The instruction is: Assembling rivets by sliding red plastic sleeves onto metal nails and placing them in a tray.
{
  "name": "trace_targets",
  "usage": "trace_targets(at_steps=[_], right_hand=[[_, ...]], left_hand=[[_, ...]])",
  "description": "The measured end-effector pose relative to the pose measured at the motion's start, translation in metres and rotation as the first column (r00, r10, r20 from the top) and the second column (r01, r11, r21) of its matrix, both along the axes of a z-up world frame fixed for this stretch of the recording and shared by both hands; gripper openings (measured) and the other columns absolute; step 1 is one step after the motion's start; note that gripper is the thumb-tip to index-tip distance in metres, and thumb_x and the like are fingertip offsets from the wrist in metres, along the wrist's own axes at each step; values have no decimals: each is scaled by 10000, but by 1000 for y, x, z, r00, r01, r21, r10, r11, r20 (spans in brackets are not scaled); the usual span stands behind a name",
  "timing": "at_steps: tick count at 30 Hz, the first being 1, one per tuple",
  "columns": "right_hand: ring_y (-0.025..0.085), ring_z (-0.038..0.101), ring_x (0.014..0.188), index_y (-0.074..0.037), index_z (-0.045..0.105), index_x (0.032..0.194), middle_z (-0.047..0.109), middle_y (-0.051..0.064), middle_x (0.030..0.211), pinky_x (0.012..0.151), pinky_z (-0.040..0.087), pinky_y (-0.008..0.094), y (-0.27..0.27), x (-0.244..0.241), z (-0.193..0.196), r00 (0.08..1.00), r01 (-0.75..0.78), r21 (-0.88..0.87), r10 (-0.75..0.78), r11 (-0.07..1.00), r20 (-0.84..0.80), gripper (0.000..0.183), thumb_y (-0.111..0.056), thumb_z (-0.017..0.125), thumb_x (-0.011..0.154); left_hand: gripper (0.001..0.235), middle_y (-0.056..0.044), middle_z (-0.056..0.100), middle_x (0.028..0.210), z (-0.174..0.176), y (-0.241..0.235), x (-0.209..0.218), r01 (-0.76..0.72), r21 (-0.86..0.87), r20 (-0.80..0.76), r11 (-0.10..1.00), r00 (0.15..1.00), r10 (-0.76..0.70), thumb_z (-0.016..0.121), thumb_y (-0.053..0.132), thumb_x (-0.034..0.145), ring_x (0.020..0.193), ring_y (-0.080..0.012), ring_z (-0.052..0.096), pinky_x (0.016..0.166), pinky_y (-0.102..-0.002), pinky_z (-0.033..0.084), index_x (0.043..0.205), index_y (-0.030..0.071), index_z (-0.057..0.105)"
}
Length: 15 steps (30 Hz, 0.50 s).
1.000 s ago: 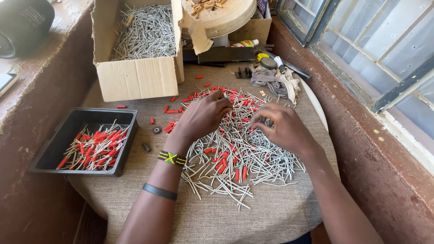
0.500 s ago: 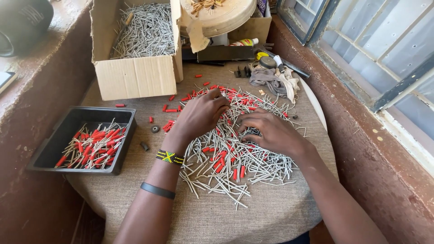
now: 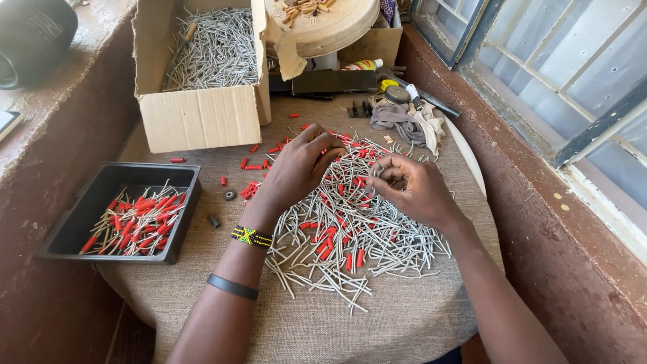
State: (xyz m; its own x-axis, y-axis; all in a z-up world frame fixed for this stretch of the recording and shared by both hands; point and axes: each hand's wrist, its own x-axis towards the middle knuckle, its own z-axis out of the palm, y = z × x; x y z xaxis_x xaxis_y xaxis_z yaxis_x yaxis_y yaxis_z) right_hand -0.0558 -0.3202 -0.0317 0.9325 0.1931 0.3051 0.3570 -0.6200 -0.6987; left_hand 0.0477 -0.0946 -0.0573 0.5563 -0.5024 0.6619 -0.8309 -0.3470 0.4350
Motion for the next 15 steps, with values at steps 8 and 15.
trace_targets(at_steps=[8, 15], right_hand=[[271, 734, 1007, -109, 784, 1105, 786, 90, 1029, 918, 556, 432, 2, 12, -8, 974, 112, -470, -3, 875, 226, 180, -123, 727, 935], [326, 666, 1138, -76, 764, 1186, 728, 152, 1176, 997, 514, 504, 22, 13, -11, 997, -46, -619, 79, 784, 26, 294, -216, 718, 931]], left_hand=[[161, -132, 599, 928, -1, 3, -3, -25, 98, 57, 995, 998, 19, 618, 249, 1021, 810, -450, 660, 661, -550, 549, 1011, 93, 655], [165, -121, 590, 925, -3, 3, -1, -34, 137, 84, 990, 996, 23, 620, 260, 1020, 806, -439, 662, 663, -534, 549, 983, 100, 639]])
